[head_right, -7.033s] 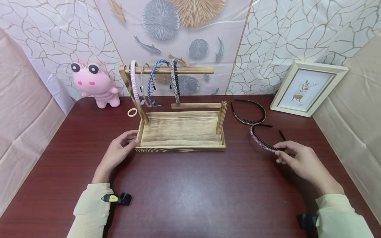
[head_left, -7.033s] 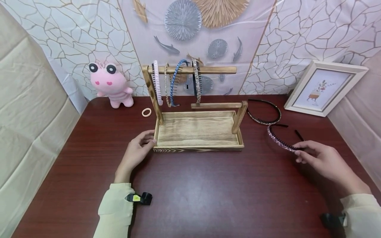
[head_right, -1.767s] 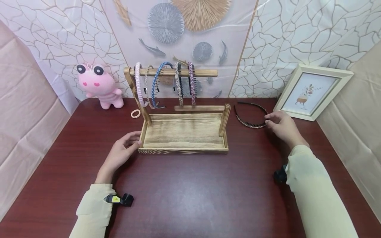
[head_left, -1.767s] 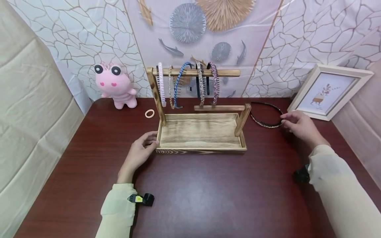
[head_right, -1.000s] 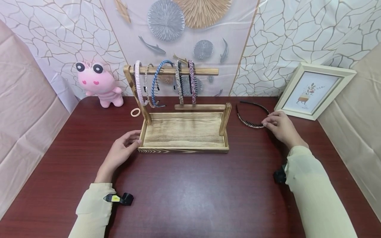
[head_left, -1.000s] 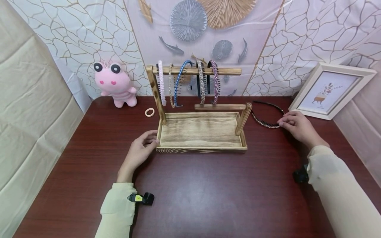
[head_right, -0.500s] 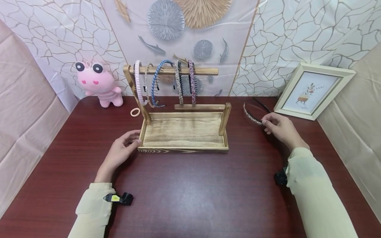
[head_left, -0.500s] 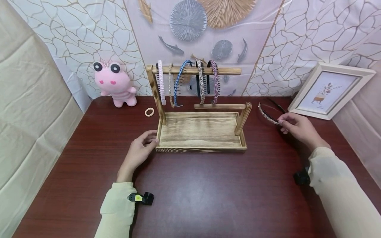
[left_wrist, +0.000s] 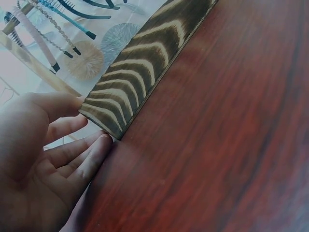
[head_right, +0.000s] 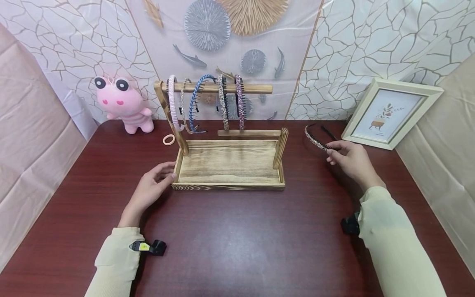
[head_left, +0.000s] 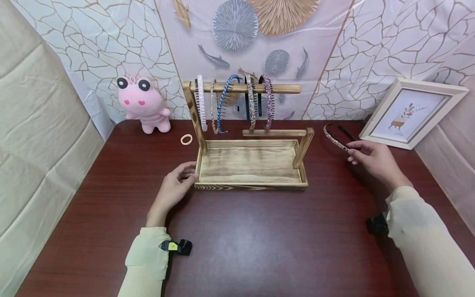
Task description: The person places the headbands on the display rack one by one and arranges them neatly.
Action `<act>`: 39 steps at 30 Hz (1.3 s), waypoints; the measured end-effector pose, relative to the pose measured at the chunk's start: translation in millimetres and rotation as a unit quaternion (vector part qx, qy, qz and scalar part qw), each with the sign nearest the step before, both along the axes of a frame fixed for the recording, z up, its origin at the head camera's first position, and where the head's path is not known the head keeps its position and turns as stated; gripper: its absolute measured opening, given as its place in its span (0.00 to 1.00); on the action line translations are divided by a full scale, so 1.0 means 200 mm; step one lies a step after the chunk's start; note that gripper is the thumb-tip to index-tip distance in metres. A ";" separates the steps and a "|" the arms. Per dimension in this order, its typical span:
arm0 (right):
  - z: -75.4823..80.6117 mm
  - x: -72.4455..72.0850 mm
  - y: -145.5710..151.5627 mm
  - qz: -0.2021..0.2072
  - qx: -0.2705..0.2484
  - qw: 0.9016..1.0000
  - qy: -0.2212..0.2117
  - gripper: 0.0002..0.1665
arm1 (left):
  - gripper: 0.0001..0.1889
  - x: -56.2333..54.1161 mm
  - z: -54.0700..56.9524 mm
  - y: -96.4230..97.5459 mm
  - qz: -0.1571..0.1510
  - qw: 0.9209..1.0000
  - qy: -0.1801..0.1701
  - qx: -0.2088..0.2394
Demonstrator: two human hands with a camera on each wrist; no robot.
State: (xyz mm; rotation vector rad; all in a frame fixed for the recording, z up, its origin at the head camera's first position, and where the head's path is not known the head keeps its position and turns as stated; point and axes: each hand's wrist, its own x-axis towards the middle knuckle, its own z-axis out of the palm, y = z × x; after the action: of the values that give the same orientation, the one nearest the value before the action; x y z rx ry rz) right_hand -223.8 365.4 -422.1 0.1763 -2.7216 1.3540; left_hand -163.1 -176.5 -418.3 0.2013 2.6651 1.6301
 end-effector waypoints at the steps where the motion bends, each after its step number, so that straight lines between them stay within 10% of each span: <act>1: 0.01 0.01 -0.01 -0.009 0.007 1.000 0.004 0.16 | 0.20 0.00 0.00 0.00 0.001 1.000 -0.001 0.000; 9: 0.16 0.04 -0.06 -0.062 0.005 0.998 0.017 0.22 | 0.20 -0.09 -0.19 -0.07 0.006 1.000 0.000 0.007; 15: 0.24 0.05 -0.10 -0.077 -0.012 0.996 0.046 0.19 | 0.20 -0.09 -0.19 -0.07 0.007 1.000 0.001 0.007; 26: 0.34 0.07 -0.20 -0.048 -0.128 0.987 0.088 0.11 | 0.21 -0.06 -0.13 -0.04 0.009 1.000 -0.004 0.003; 33: 0.41 0.08 -0.28 -0.005 -0.282 0.955 0.091 0.14 | 0.20 0.01 0.01 0.01 0.008 1.000 -0.006 0.000; 39: 0.48 0.11 -0.36 0.007 -0.270 0.957 0.109 0.15 | 0.20 0.01 0.01 0.01 0.006 1.000 -0.009 0.004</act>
State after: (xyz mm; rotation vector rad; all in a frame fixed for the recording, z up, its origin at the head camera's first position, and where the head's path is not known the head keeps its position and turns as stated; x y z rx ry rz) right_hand -202.4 293.5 -326.2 0.2769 -2.0850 1.8903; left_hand -160.6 -174.7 -415.7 0.1708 2.6510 1.6380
